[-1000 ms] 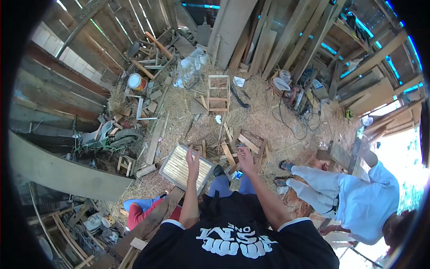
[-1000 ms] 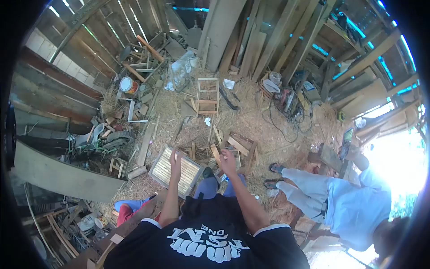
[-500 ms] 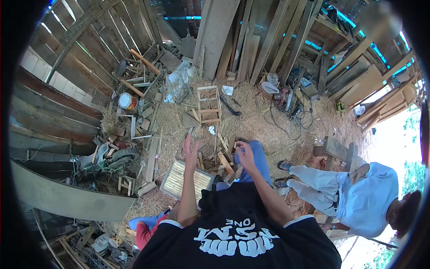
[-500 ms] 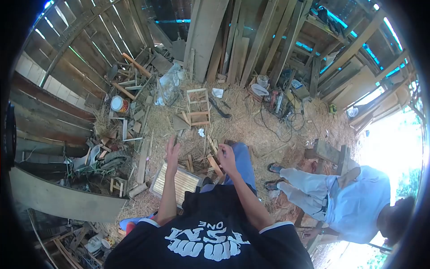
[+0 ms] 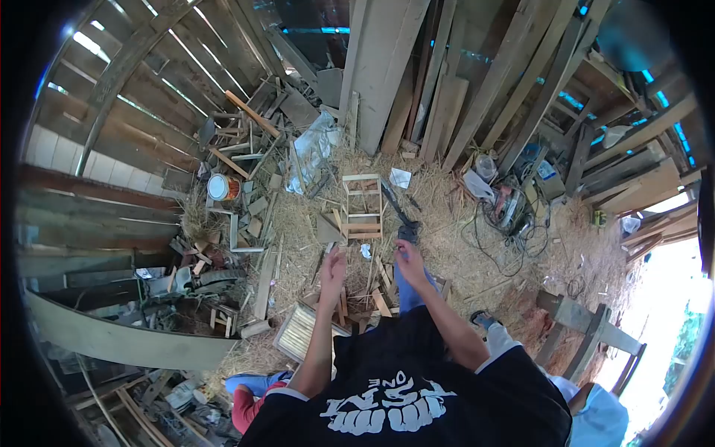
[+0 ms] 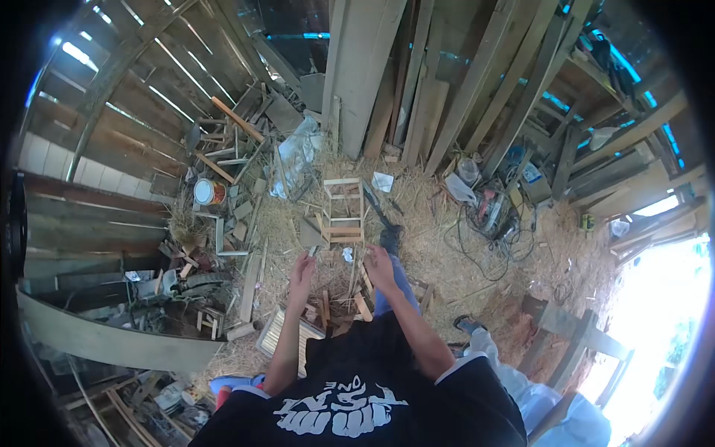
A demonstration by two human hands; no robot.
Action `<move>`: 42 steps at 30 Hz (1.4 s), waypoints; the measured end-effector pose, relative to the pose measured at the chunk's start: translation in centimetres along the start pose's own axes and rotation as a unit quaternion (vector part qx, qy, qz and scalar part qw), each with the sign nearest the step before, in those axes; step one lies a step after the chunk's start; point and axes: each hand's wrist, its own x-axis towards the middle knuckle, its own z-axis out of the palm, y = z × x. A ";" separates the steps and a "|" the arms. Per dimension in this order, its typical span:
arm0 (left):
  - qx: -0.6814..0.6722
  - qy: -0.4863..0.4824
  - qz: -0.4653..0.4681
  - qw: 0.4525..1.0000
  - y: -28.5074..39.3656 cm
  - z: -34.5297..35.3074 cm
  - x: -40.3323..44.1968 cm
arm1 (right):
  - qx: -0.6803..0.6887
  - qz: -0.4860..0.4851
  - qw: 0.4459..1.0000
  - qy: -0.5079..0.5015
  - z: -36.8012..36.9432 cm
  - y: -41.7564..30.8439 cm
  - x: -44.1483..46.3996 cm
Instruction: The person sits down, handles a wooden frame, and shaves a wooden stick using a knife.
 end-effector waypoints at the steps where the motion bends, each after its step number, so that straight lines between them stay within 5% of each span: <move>1: 0.013 -0.009 0.002 1.000 0.3 0.9 1.5 | 0.001 -0.003 1.000 0.000 -0.5 -0.7 2.0; 10: 0.019 -0.060 0.024 0.998 7.7 6.8 11.9 | 0.099 0.079 0.991 -0.037 -5.2 -6.7 13.2; 13: 0.001 -0.045 -0.049 0.998 10.8 6.6 12.7 | 0.125 0.101 0.986 -0.035 -5.2 -7.0 15.2; 19: 0.018 -0.064 0.021 0.998 9.0 1.7 15.9 | 0.163 0.168 0.972 -0.006 -2.5 -7.4 15.8; 30: -0.005 -0.257 0.053 0.965 5.7 -9.5 23.0 | 0.131 0.164 0.964 0.163 11.1 -11.3 6.2; 42: -0.068 -0.239 -0.020 0.968 1.0 -18.9 19.5 | 0.083 0.163 0.968 0.173 17.2 -16.0 1.7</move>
